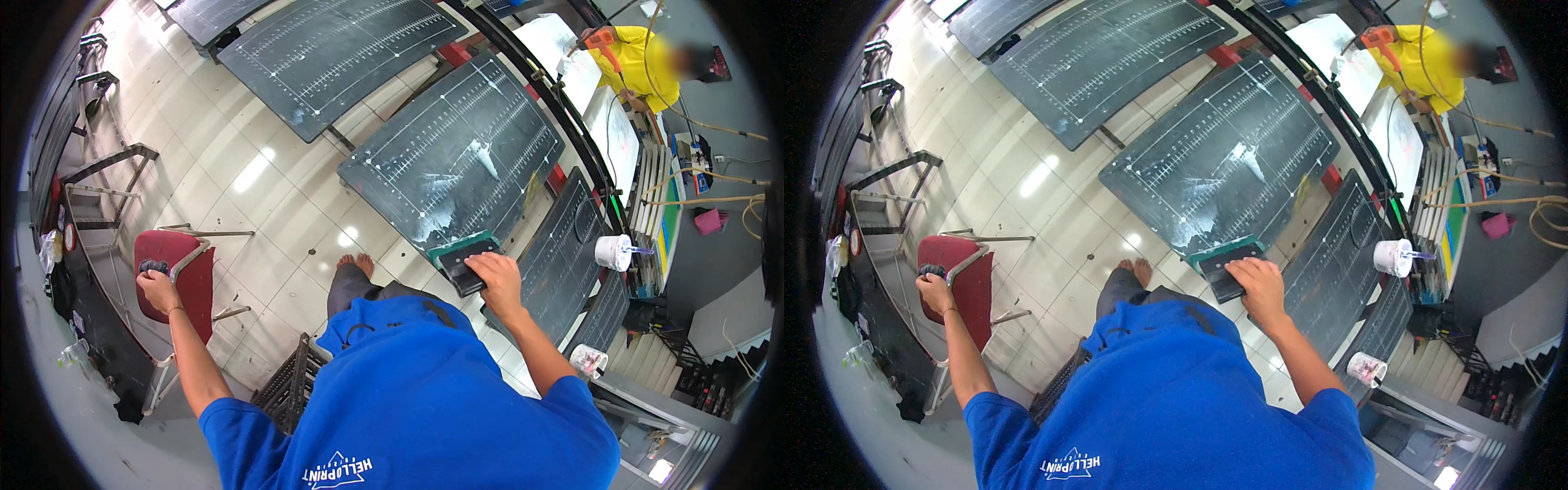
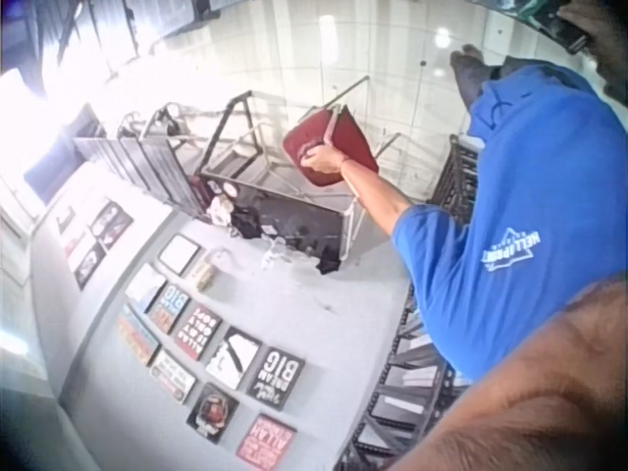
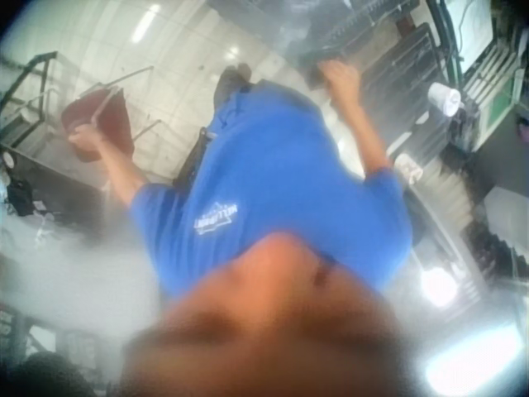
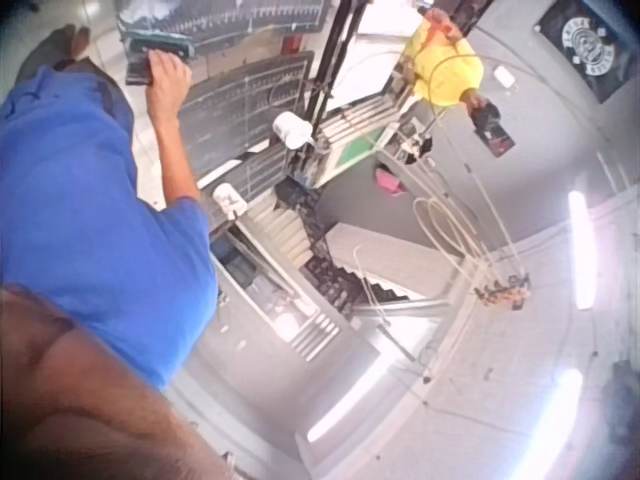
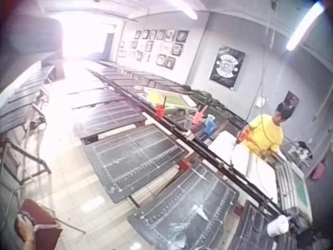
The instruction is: The person cleans a large, flat, dark screen using a green squeegee and a white paste. They spread the paste across the surface with the squeegee, then wipe it off with a dark cloth. The person also uses a small brush to clean the edges of the screen.
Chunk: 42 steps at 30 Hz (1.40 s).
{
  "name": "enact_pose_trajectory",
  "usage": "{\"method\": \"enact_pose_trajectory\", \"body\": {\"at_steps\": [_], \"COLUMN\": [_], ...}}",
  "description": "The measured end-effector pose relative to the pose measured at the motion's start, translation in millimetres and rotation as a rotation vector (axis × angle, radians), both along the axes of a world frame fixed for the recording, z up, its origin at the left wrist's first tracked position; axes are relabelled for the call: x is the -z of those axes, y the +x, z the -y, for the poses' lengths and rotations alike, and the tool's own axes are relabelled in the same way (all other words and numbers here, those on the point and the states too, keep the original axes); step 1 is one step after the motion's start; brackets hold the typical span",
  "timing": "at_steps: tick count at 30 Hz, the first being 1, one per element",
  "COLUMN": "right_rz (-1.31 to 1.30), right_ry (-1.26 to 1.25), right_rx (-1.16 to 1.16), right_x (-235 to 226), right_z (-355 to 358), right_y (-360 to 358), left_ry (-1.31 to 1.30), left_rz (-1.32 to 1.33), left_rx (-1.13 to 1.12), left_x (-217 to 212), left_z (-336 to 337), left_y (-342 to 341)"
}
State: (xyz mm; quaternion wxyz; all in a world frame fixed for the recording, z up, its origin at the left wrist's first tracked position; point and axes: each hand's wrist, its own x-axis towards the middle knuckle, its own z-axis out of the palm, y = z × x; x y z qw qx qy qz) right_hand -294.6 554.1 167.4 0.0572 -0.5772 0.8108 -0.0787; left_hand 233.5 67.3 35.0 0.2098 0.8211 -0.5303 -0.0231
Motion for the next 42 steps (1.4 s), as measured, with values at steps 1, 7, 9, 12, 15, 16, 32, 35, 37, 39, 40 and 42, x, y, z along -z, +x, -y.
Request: {"method": "enact_pose_trajectory", "body": {"at_steps": [1,7,9,12,15,16,32,35,37,39,40,42], "right_rz": [-0.009,-0.078,-0.063,-0.024,-0.029,-0.028,-0.097,-0.085,-0.101,-0.139,-0.185,-0.281], "right_ry": [-0.025,-0.218,-0.247,-0.233,-0.197,-0.173,-0.098,-0.156,-0.17,-0.17,-0.181,-0.165], "right_rx": [-0.011,-0.044,-0.022,0.029,0.011,-0.007,0.163,0.116,0.129,0.142,0.169,0.266], "right_x": [5.1,31.1,31.1,19.8,6.7,9.4,8.8,23.0,26.0,26.8,35.3,37.0], "right_z": [6.5,135.2,169.2,183.3,167.5,158.2,216.5,224.4,230.8,242.3,247.4,260.8], "right_y": [-1.5,-24.6,-47.6,-47.3,-17.6,-2.8,14.3,56.6,57.7,46.1,30.6,-4.3], "left_ry": [-0.002,0.004,0.01,-0.007,-0.007,-0.001,-0.005,-0.002,0.009,0.033,0.02,-0.016], "left_rz": [-0.004,0.004,0.004,0.015,-0.002,-0.005,-0.007,-0.013,-0.012,-0.003,0.007,0.035], "left_rx": [0.001,0.007,0.013,0.009,0.011,0.012,0.021,0.021,0.021,0.013,0.024,0.032], "left_x": [-1.1,-5.2,-5.1,-3.8,-2.3,-3.0,-12.5,-12.7,-15.7,-14.6,-11.4,-4.8], "left_z": [-1.1,0.9,-0.1,-1.2,-0.3,-0.1,-0.5,-3.8,-2.4,-1.7,-1.4,0.1], "left_y": [-2.0,-5.6,-8.2,-0.7,2.5,-1.1,-7.9,-13.1,-18.7,-11.8,-8.8,7.6]}}
